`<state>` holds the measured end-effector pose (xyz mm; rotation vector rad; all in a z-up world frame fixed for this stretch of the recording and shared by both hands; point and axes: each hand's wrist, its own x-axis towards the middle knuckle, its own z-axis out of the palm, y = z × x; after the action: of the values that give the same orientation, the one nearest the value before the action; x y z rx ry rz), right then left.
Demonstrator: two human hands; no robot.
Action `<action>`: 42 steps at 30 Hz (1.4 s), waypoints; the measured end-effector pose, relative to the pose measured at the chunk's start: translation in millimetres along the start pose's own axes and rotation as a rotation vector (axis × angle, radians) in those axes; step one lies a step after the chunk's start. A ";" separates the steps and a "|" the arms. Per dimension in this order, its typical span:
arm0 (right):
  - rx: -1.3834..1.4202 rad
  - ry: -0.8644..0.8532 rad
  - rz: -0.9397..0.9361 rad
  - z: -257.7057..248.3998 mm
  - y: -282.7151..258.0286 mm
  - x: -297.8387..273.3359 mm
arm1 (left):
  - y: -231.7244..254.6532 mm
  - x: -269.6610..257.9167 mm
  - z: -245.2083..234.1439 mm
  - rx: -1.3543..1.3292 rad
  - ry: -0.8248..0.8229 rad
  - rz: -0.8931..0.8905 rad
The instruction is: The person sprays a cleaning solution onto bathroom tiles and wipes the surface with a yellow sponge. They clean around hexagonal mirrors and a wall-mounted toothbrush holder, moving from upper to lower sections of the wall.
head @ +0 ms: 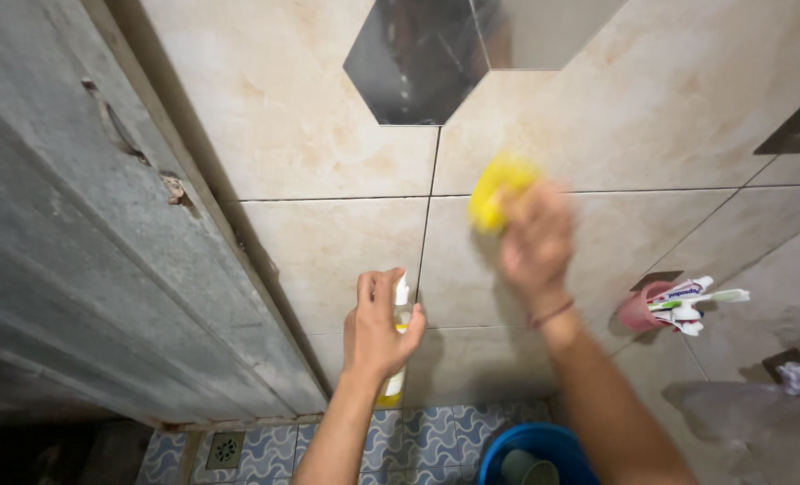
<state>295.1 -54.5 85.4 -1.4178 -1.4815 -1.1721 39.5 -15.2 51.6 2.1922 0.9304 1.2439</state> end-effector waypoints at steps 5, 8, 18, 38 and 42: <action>0.074 0.084 0.192 -6.2 5.5 81.1 | 1.2 -1.1 -13.6 -0.008 0.010 -0.028; -0.020 0.002 0.150 27.1 -13.3 25.2 | -8.6 -2.5 -27.9 -0.015 0.064 -0.024; 0.187 -0.270 0.077 25.1 -96.8 -51.6 | -39.3 -7.7 -57.8 0.009 0.065 -0.033; -0.038 -0.011 -0.023 57.8 -125.5 65.8 | -87.1 17.9 -129.5 -0.003 0.038 0.004; 0.201 0.160 0.349 42.0 -92.7 192.2 | -87.0 23.9 -133.6 -0.034 0.026 0.044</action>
<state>187.7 45.9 245.7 -1.3439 -1.1496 -0.8724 -96.9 68.0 73.1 2.1863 0.8685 1.3018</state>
